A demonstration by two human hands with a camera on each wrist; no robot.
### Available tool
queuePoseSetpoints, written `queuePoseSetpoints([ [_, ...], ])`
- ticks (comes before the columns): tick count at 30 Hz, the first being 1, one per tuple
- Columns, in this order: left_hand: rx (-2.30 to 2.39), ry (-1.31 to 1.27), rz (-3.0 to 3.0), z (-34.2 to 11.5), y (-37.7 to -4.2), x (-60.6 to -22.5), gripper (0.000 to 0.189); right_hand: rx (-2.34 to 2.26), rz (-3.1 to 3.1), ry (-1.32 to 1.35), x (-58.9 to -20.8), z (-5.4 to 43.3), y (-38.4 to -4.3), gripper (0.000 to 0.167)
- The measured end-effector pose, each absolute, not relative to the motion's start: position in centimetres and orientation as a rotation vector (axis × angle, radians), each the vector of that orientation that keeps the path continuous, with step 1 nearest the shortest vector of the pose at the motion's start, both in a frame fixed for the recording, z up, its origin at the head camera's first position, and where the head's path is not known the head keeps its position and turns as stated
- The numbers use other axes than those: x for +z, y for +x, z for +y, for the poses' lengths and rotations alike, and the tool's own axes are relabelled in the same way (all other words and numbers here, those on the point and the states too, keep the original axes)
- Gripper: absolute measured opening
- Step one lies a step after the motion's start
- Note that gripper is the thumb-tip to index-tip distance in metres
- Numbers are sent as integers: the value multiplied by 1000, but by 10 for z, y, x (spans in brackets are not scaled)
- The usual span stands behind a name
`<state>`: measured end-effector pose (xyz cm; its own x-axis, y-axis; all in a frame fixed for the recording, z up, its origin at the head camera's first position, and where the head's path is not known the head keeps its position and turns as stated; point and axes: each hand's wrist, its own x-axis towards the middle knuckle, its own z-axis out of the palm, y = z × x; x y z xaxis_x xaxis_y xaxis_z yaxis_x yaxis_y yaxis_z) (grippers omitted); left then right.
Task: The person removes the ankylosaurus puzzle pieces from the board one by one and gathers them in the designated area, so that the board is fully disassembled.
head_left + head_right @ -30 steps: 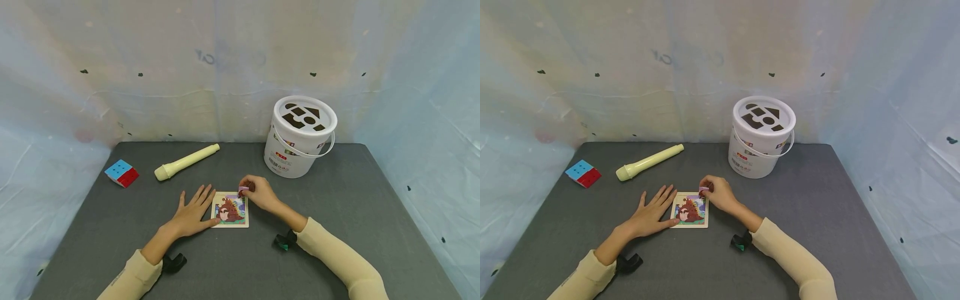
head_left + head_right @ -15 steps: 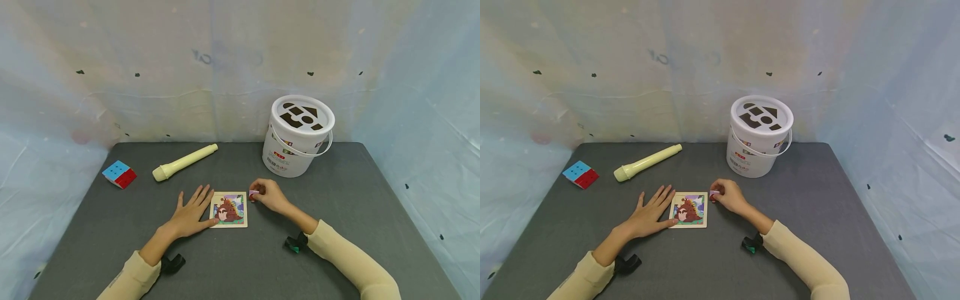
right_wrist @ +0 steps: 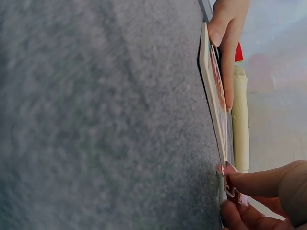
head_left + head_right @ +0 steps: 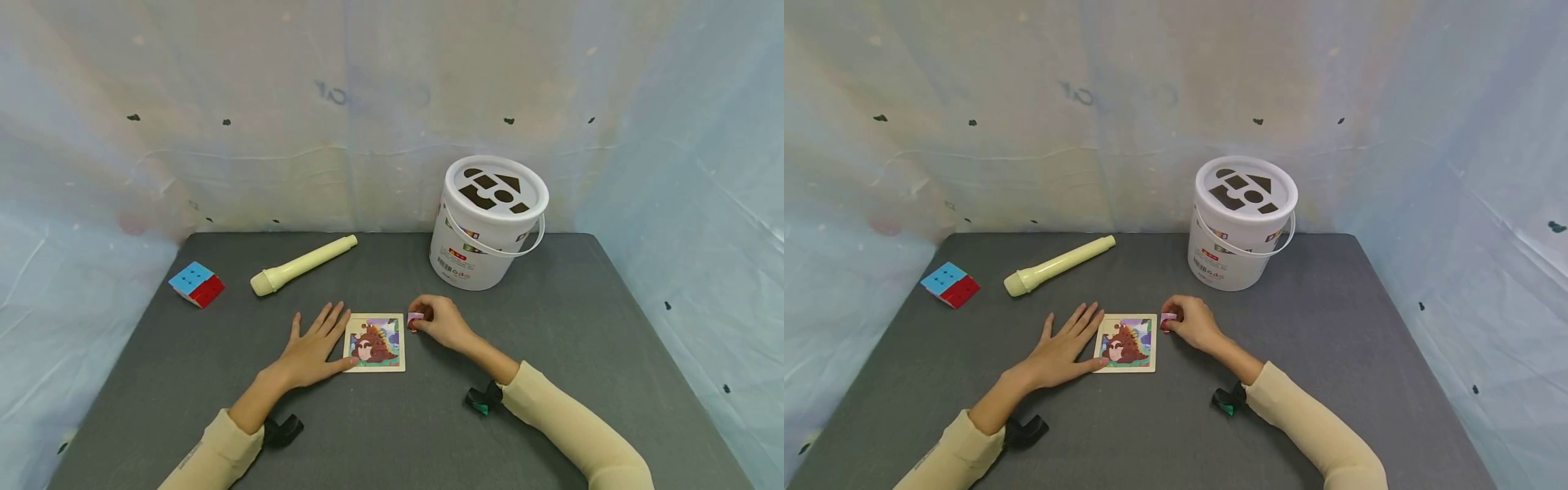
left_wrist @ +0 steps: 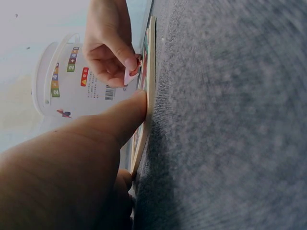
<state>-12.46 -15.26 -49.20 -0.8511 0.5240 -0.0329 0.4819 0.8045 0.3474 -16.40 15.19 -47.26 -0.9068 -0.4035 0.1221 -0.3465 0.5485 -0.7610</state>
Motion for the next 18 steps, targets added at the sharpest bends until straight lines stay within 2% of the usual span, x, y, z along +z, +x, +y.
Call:
queuePoseSetpoints([
  [18, 518, 803, 2860, -153, -125, -492, 94, -1119, 2809, -801, -479, 155, -166, 27],
])
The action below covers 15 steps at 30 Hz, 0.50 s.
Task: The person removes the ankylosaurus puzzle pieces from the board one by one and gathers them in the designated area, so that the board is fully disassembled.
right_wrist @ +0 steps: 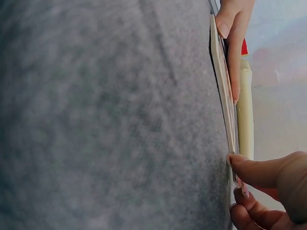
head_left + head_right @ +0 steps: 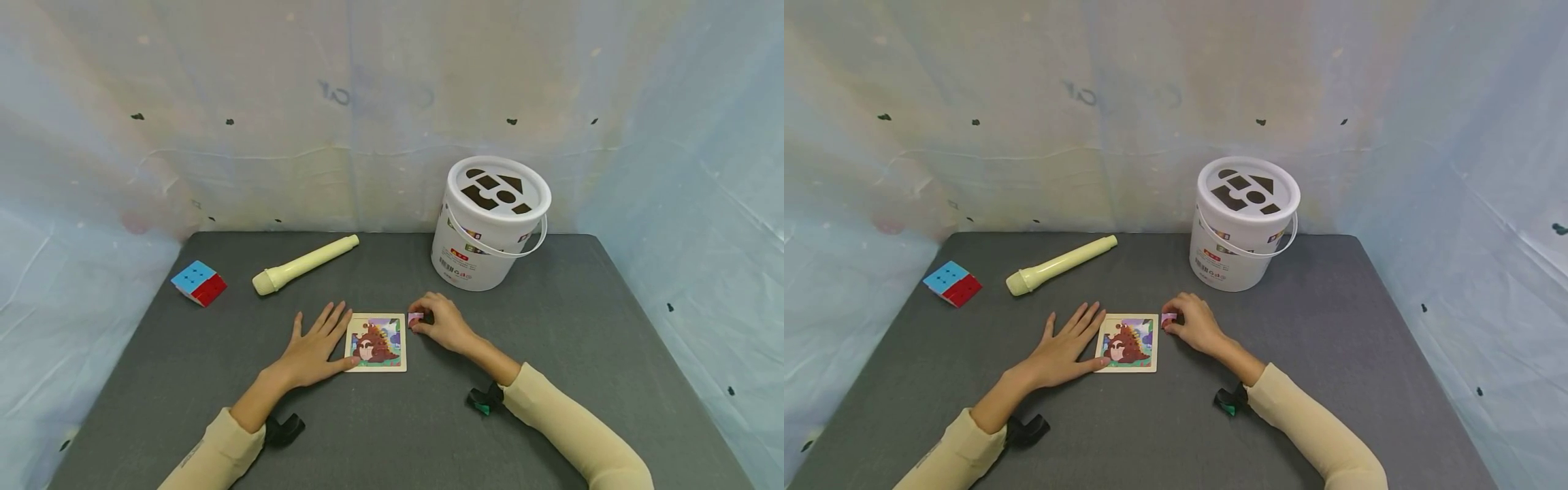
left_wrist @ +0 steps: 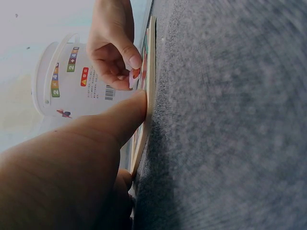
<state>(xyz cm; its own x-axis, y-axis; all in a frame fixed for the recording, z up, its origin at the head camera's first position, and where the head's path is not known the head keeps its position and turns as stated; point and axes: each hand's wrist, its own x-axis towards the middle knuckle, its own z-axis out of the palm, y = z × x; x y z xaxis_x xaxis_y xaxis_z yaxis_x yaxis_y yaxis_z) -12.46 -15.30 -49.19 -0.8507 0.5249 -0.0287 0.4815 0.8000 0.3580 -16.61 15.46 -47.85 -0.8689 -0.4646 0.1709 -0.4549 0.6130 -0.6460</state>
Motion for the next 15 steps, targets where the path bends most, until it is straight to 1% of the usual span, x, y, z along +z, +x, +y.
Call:
queuePoseSetpoints([
  [15, 568, 835, 2874, -156, -126, -502, 95, -1071, 2847, -809, -481, 154, -166, 25],
])
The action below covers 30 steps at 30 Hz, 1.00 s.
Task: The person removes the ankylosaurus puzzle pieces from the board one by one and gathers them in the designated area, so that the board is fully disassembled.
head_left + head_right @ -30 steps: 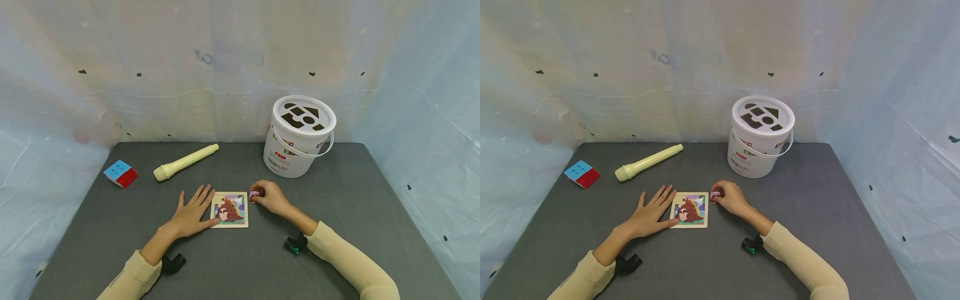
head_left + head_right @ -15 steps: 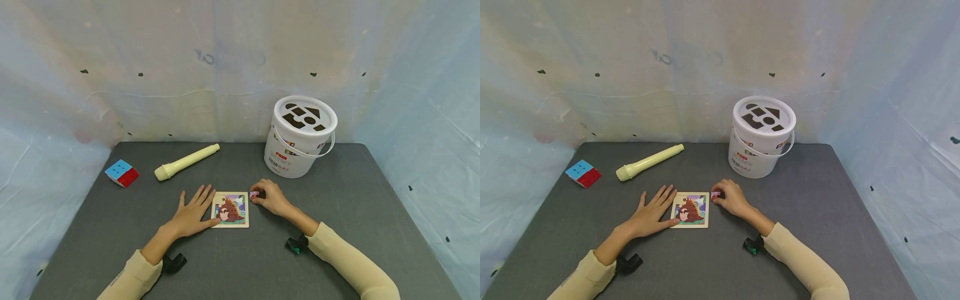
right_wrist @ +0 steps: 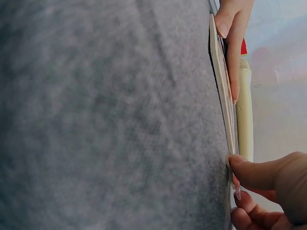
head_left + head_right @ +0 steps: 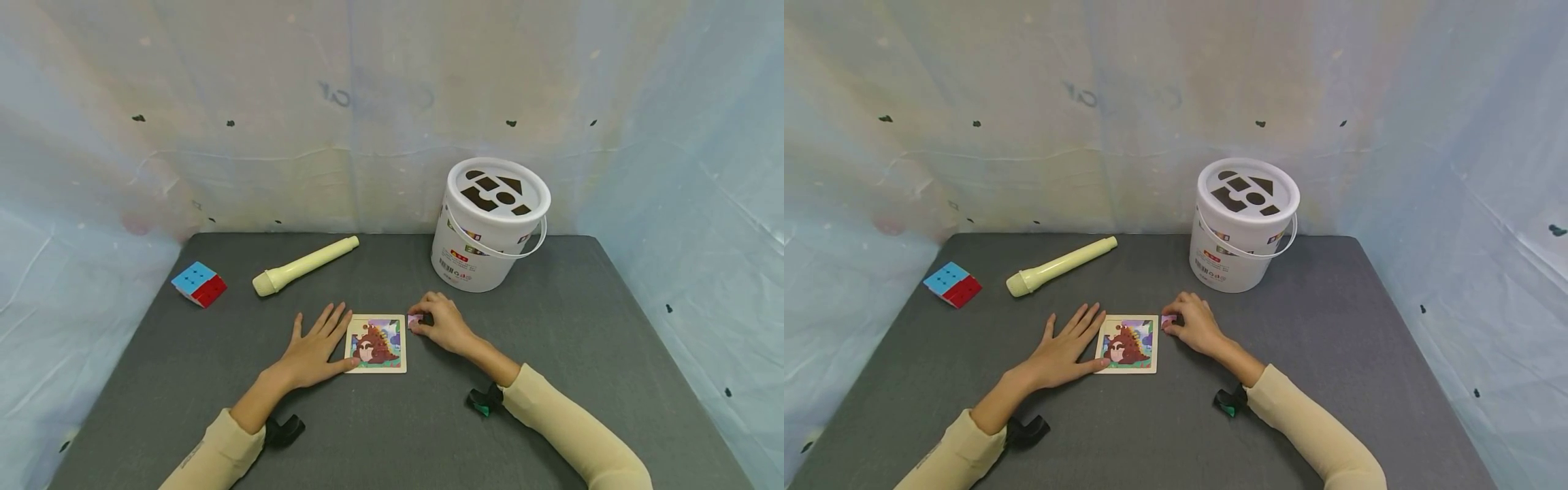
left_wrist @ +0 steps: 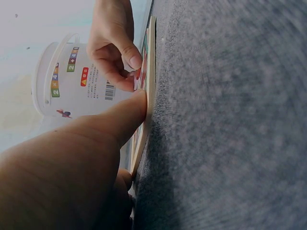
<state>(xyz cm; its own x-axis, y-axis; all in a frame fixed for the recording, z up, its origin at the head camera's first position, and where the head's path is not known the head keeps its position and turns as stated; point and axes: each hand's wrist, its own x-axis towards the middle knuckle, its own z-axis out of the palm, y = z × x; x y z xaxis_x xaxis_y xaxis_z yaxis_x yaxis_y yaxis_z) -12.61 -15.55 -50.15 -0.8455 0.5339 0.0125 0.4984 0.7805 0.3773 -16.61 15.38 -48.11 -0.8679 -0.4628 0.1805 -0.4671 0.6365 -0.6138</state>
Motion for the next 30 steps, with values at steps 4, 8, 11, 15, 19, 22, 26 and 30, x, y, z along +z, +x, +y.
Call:
queuePoseSetpoints([
  [4, 561, 829, 2876, -156, -128, -507, 96, 1063, -2829, 807, -482, 154, -165, 27],
  [8, 563, 819, 2869, -155, -127, -504, 96, 1057, -2825, 800, -482, 154, -165, 26],
  [11, 552, 816, 2866, -154, -126, -502, 96, 1040, -2821, 798, -482, 155, -165, 25],
  [15, 547, 819, 2867, -154, -126, -501, 95, 1018, -2823, 799, -480, 156, -165, 25],
  [19, 604, 817, 2864, -152, -125, -493, 94, 981, -2837, 805, -478, 157, -166, 25],
  [22, 610, 804, 2861, -152, -125, -490, 93, 956, -2861, 811, -475, 157, -167, 25],
  [26, 595, 790, 2857, -152, -124, -489, 93, 950, -2873, 839, -470, 155, -171, 26],
  [30, 595, 785, 2861, -152, -124, -489, 93, 982, -2852, 926, -462, 145, -176, 25],
])
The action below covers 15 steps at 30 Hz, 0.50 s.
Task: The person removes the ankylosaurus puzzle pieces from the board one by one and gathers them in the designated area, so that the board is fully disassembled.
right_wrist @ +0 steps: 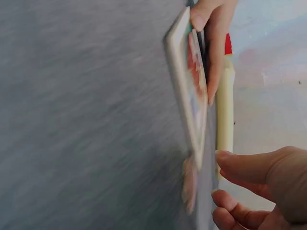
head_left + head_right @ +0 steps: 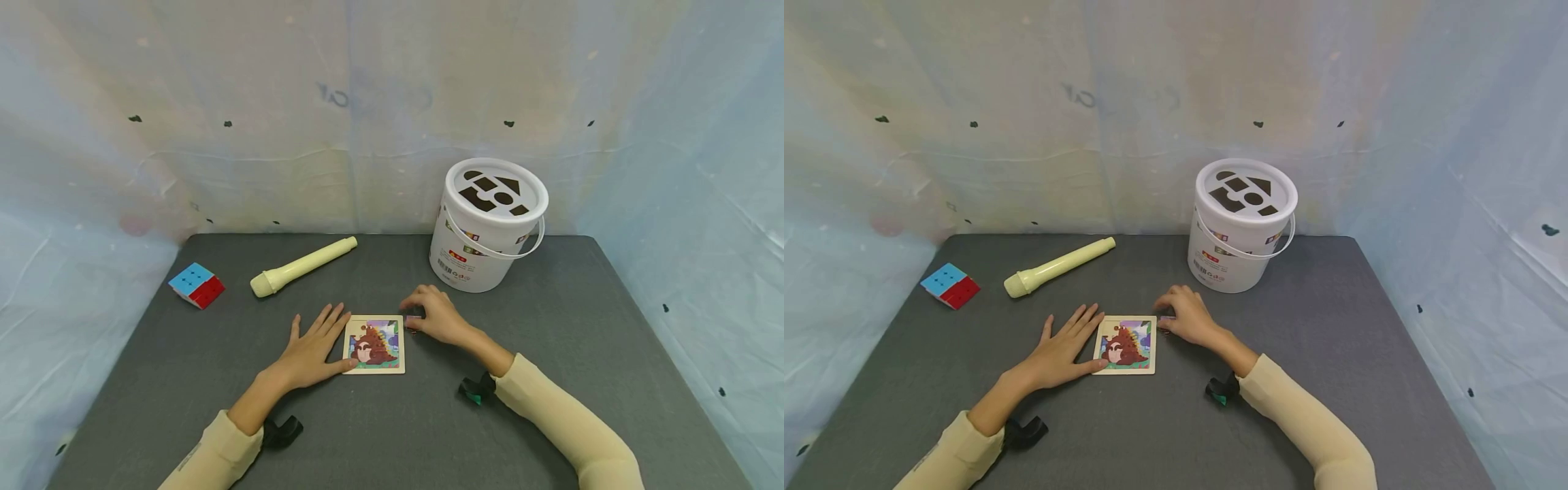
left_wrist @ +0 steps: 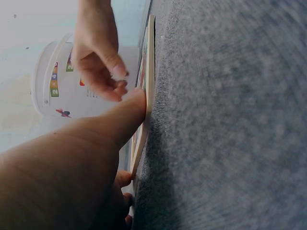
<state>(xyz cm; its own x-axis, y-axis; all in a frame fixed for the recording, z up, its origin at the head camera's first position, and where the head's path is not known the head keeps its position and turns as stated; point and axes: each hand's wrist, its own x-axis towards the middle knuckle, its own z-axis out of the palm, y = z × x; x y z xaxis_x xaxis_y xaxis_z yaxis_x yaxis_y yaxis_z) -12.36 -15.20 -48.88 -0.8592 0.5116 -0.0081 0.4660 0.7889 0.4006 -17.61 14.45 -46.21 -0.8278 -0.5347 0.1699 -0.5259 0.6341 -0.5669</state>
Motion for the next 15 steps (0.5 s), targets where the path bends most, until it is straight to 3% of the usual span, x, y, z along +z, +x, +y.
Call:
queuePoseSetpoints([
  [15, 555, 782, 2850, -154, -127, -493, 96, -716, 2621, -1252, -454, 88, -189, 22],
])
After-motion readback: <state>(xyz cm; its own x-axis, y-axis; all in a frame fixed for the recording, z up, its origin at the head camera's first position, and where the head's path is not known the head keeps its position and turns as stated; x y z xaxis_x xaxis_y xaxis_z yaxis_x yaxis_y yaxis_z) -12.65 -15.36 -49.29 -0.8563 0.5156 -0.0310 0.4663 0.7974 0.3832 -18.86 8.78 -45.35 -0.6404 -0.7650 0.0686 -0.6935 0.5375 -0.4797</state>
